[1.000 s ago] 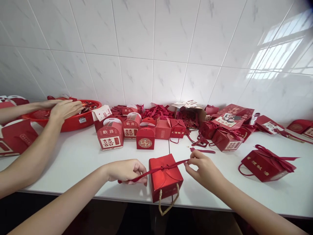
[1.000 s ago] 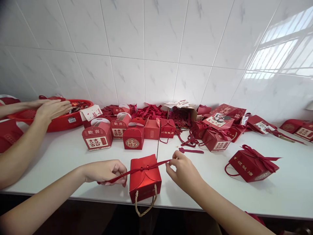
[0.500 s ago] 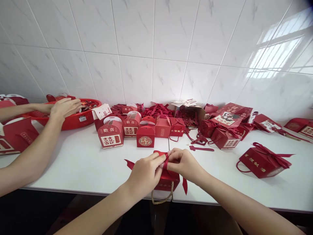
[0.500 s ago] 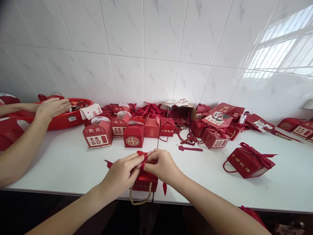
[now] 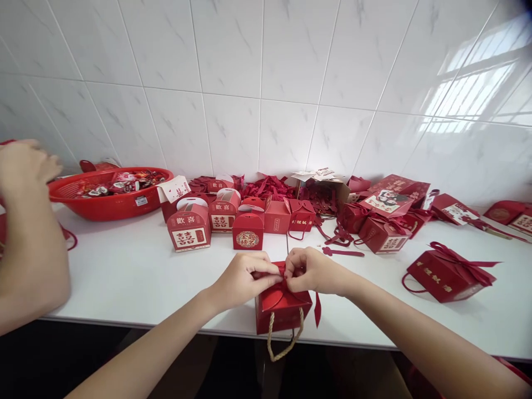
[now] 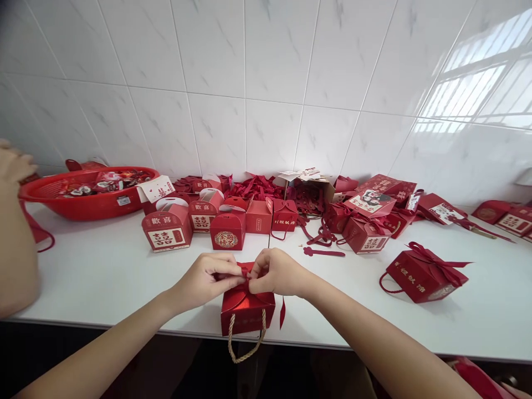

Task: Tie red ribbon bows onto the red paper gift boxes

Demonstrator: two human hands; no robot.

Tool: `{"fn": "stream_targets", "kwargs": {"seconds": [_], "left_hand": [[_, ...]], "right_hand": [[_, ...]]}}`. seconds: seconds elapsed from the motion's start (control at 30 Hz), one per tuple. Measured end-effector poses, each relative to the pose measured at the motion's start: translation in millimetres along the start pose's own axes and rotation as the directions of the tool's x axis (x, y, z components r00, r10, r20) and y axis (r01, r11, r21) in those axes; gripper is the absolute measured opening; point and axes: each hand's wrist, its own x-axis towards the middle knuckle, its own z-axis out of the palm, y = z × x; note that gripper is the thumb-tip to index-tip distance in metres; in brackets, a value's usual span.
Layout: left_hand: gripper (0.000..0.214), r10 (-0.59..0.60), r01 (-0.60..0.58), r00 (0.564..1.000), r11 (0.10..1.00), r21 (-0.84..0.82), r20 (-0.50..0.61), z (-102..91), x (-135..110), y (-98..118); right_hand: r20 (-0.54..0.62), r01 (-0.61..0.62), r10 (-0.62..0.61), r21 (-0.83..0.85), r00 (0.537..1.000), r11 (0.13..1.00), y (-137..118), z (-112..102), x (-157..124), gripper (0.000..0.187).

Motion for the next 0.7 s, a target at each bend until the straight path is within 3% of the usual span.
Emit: {"fn": "stream_targets", "kwargs": {"seconds": [0.17,0.27,0.4,0.6,0.7], "left_hand": [[0.02,-0.137,0.145,0.985,0.986,0.077,-0.106,-20.7,-11.7,-7.1],[0.019,-0.137,0.137,0.991,0.991,-0.007,-0.004,-30.3,-15.8,-7.1],[0.026,-0.125,0.146,0.986,0.968,-0.206,0.111,-25.6,-9.1,-5.6],[0.027,-0.09,0.085,0.996,0.978,0.193,0.018,-20.2,-10.2,-16.7],[0.028,-0.039,0.038,0.999,0.956,0.29,-0.004,-19.9,-16.7,-22.0]], "right_hand": [[-0.084,-0.02,0.007,-0.155,0.996,0.988,11.1,-14.7,-12.6,0.005],[-0.098,0.01,-0.03,-0.201,0.995,0.98,14.8,-20.5,-18.1,0.007],[-0.118,0.131,-0.166,-0.261,0.979,0.956,15.3,-17.2,-18.6,0.013],[-0.165,0.074,-0.136,-0.336,0.977,0.939,29.4,-7.6,-27.4,0.015],[-0.172,0.027,-0.092,-0.347,0.981,0.938,35.4,-7.2,-36.3,0.014]]}}
